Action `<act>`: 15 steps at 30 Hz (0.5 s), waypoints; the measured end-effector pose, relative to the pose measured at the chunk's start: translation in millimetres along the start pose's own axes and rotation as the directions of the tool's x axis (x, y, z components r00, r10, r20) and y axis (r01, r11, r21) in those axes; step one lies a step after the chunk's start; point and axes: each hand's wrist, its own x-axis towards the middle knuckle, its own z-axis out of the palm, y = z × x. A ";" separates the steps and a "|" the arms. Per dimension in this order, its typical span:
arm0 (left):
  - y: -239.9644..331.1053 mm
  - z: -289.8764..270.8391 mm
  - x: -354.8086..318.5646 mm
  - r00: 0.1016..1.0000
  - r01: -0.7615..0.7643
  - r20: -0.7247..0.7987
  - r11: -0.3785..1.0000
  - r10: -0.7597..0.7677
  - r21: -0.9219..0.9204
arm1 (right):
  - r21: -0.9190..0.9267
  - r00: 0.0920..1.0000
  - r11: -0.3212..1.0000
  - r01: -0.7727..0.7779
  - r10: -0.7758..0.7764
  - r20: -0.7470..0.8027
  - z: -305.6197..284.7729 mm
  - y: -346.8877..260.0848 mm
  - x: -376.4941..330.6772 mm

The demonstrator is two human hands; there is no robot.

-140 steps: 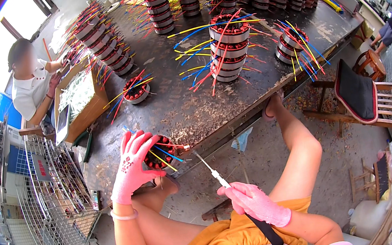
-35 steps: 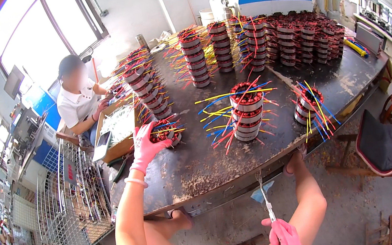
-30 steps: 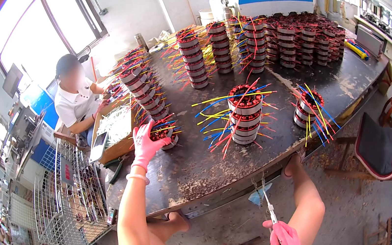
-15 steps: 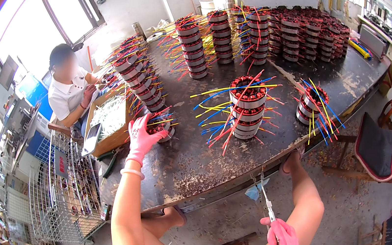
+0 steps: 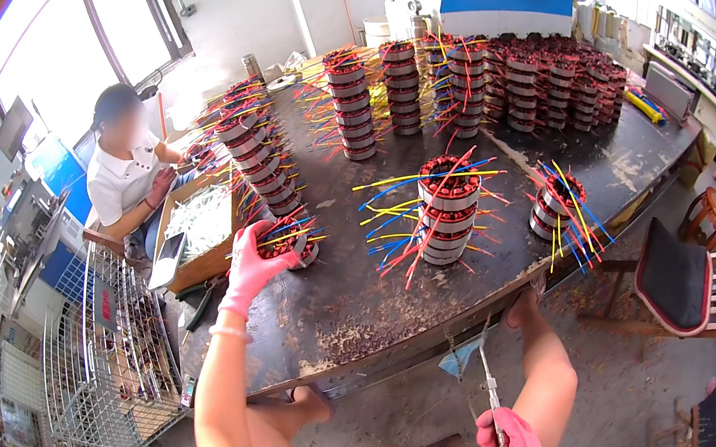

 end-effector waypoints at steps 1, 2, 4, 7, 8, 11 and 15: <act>-3.0 -10.3 -9.8 1.000 -0.010 0.019 0.985 0.013 -0.174 | 0.064 1.000 0.998 -0.004 0.004 0.011 -4.7 11.0 3.5; 13.5 -19.8 -25.1 0.997 0.005 0.080 0.947 0.022 -0.320 | 0.121 1.000 0.993 -0.003 0.000 0.026 -4.5 11.6 1.9; 45.8 -39.7 -55.0 0.987 -0.009 0.139 0.899 0.077 -0.438 | 0.234 0.998 0.972 -0.003 -0.012 0.063 -1.4 10.9 -1.7; 88.2 -72.6 -98.4 0.972 -0.043 0.185 0.888 0.142 -0.458 | 0.214 0.998 0.977 -0.008 -0.006 0.065 -8.2 19.7 3.3; 89.7 -84.8 -113.5 0.972 -0.038 0.188 0.890 0.137 -0.454 | 0.240 0.997 0.971 -0.016 -0.002 0.076 -5.3 22.6 5.0; 115.6 -108.1 -148.6 0.967 0.073 0.245 0.846 0.070 -0.528 | 0.285 0.996 0.957 -0.054 0.029 0.089 -4.7 28.8 7.1; 128.4 -130.5 -172.9 0.955 0.054 0.264 0.797 0.135 -0.602 | 0.364 0.985 0.921 -0.137 0.088 0.147 -5.4 29.6 6.4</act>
